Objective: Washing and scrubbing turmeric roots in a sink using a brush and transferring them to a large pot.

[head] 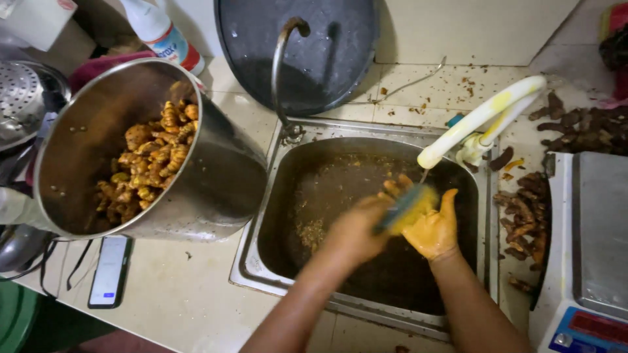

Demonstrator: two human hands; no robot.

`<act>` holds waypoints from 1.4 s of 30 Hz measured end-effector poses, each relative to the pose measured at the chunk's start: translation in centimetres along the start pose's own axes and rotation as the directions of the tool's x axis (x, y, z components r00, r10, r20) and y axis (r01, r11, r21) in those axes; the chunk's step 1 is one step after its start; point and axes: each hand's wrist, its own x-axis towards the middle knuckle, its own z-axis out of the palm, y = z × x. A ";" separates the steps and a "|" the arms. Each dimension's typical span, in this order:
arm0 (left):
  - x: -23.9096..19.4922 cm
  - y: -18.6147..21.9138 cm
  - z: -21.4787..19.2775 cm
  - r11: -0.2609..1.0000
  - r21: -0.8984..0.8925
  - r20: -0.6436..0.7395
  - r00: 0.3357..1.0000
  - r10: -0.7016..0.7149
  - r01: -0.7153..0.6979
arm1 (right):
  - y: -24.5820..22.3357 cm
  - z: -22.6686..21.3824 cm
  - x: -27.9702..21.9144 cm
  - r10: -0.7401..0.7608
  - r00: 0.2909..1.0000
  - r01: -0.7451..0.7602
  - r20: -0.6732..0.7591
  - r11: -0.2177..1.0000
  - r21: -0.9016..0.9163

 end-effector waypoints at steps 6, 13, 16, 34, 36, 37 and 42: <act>5.8 -0.3 8.8 0.996 0.086 0.219 0.976 -0.014 -0.005 | -0.9 -2.2 0.7 0.006 0.990 -0.021 0.144 0.995 0.101; 7.8 -2.1 11.5 0.954 0.272 0.241 0.969 0.062 -0.129 | -0.9 -4.0 0.2 -0.044 0.998 0.040 0.034 0.991 0.126; 7.7 0.1 9.4 0.967 0.238 0.225 0.974 0.037 -0.092 | -1.2 -4.5 0.0 -0.064 0.998 0.065 -0.010 0.990 0.125; 13.7 5.5 8.3 0.955 -0.296 0.107 0.994 0.028 0.005 | -1.9 -4.1 0.7 -0.167 0.954 0.197 -0.248 0.975 0.104; 13.2 1.9 6.5 0.979 -0.175 0.121 0.989 -0.082 0.103 | -1.5 -0.7 0.1 -0.174 0.968 0.196 -0.181 0.975 0.109; 13.0 0.2 5.5 0.978 -0.061 0.118 0.975 -0.190 0.199 | -1.4 1.1 -0.3 -0.182 0.977 0.193 -0.114 0.976 0.103; 9.8 -5.1 6.9 0.994 -0.067 0.078 0.993 -0.084 0.089 | -1.2 1.8 -0.4 -0.170 0.981 0.180 -0.095 0.977 0.110</act>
